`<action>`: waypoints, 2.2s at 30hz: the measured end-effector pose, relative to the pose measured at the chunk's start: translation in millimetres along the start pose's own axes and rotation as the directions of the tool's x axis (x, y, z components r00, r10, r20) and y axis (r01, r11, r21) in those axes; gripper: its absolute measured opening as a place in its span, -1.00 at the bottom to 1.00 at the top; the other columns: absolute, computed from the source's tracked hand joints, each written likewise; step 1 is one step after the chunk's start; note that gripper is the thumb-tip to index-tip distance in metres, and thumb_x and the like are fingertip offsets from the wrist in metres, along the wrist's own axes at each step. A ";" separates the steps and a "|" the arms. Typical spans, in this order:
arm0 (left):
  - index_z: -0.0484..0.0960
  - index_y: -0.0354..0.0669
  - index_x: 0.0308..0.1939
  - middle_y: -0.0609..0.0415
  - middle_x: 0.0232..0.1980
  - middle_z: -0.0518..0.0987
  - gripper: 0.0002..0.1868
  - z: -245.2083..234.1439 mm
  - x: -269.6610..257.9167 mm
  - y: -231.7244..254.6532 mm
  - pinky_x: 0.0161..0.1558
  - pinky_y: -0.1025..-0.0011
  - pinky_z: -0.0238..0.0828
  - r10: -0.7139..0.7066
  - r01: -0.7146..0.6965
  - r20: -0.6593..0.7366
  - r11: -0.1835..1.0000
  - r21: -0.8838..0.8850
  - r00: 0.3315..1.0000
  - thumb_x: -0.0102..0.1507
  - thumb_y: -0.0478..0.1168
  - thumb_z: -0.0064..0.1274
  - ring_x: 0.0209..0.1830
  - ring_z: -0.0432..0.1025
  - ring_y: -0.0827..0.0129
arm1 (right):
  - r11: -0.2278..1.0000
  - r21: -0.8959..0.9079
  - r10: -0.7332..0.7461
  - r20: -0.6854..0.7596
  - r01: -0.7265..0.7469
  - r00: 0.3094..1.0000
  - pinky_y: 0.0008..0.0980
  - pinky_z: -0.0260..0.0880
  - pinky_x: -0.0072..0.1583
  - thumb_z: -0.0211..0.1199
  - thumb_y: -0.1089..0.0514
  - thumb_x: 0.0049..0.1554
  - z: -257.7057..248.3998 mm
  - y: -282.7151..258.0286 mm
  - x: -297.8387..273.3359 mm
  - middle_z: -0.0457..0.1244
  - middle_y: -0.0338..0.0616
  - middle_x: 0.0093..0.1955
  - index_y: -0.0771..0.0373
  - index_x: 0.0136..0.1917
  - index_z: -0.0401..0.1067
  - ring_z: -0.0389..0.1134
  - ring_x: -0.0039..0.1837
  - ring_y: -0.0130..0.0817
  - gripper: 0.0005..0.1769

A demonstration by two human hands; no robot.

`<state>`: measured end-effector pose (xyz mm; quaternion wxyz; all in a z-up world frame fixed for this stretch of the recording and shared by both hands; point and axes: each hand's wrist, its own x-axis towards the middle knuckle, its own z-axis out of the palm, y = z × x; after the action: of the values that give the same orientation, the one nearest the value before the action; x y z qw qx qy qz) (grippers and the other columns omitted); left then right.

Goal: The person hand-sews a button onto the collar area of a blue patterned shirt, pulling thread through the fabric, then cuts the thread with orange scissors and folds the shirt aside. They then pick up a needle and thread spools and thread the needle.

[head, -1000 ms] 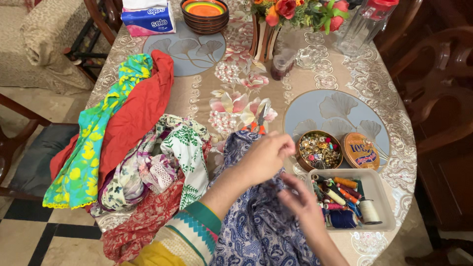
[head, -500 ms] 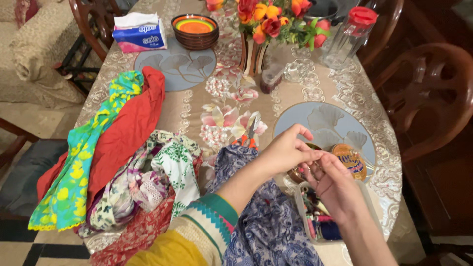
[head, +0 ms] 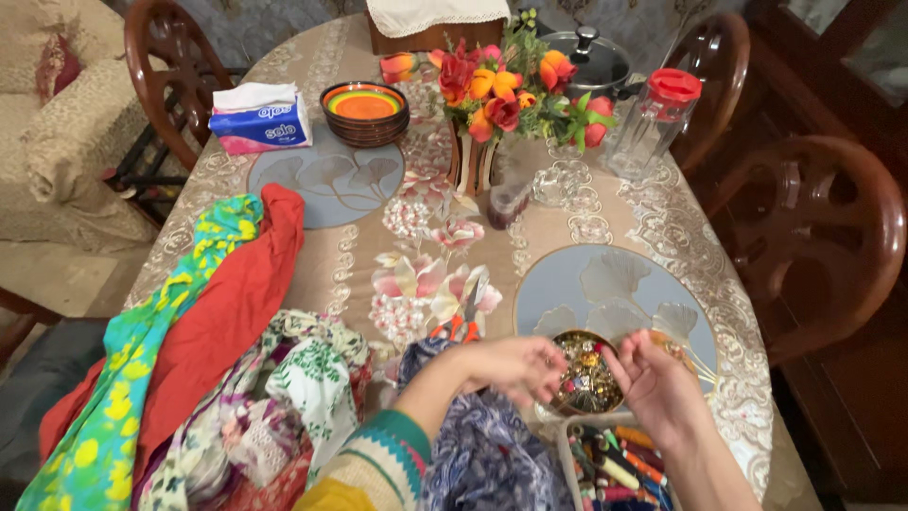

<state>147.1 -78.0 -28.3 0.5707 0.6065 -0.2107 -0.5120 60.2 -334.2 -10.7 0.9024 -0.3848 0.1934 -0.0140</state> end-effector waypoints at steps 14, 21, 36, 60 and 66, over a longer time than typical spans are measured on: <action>0.65 -0.18 0.03 -0.14 -0.03 0.66 -0.59 -26.8 -18.3 -90.3 0.13 0.08 0.44 -0.057 0.643 -0.700 0.455 0.616 0.711 0.33 0.06 0.02 0.05 0.55 -0.03 | 0.822 0.432 0.292 0.239 -0.371 0.926 -0.64 0.20 -0.23 0.09 0.23 0.33 2.8 39.2 38.8 0.22 -0.31 -0.16 0.31 0.03 0.40 0.13 -0.25 -0.63 -0.89; 0.42 -0.33 0.15 -0.35 -0.12 0.64 -0.52 -36.2 -24.6 -108.0 -0.04 -0.01 0.50 0.181 0.546 -0.815 0.660 0.516 0.551 0.17 -0.25 0.10 -0.11 0.57 -0.20 | 0.862 0.380 0.276 0.202 -0.335 0.940 -0.58 0.13 -0.19 0.13 0.22 0.31 18.3 43.6 33.4 0.22 -0.35 -0.17 0.26 0.00 0.43 0.08 -0.23 -0.59 -0.91; 0.55 -0.30 0.05 -0.10 0.09 0.54 -0.34 -49.2 13.8 -96.0 0.16 0.30 0.38 0.215 0.749 -0.859 0.423 0.510 0.464 0.01 0.03 0.37 0.15 0.41 0.13 | 0.967 0.076 0.227 0.190 -0.245 0.955 -0.61 0.02 -0.22 0.07 0.25 0.31 11.1 25.5 18.4 0.15 -0.43 -0.20 0.14 0.05 0.31 -0.03 -0.26 -0.62 -0.95; 0.52 -0.26 -0.11 -0.13 -0.16 0.72 -0.68 86.9 -132.1 -29.9 -0.56 0.60 0.33 -0.042 -0.078 -0.300 0.923 -0.376 0.953 0.12 -0.16 0.07 -0.40 0.59 0.45 | 0.950 0.269 0.113 0.181 -0.160 0.977 -0.57 -0.08 -0.29 0.12 0.22 0.35 11.4 9.9 -52.2 0.20 -0.38 -0.20 0.13 0.00 0.36 -0.05 -0.29 -0.60 -0.95; 0.46 -0.23 -0.06 -0.31 -0.08 0.69 -0.65 130.9 -185.3 -59.7 -0.49 0.56 0.40 -0.092 0.003 -0.100 0.749 -0.663 0.991 0.16 -0.14 0.07 -0.40 0.58 0.34 | 0.942 0.312 0.066 0.181 -0.121 0.981 -0.57 -0.05 -0.26 0.10 0.18 0.36 5.7 19.6 -68.1 0.21 -0.43 -0.22 0.09 0.04 0.37 -0.04 -0.27 -0.58 -0.96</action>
<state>-57.1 30.8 11.0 0.7470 0.4017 0.0360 -0.5285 -3.2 -304.7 2.2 0.9657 -0.2226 0.1299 0.0304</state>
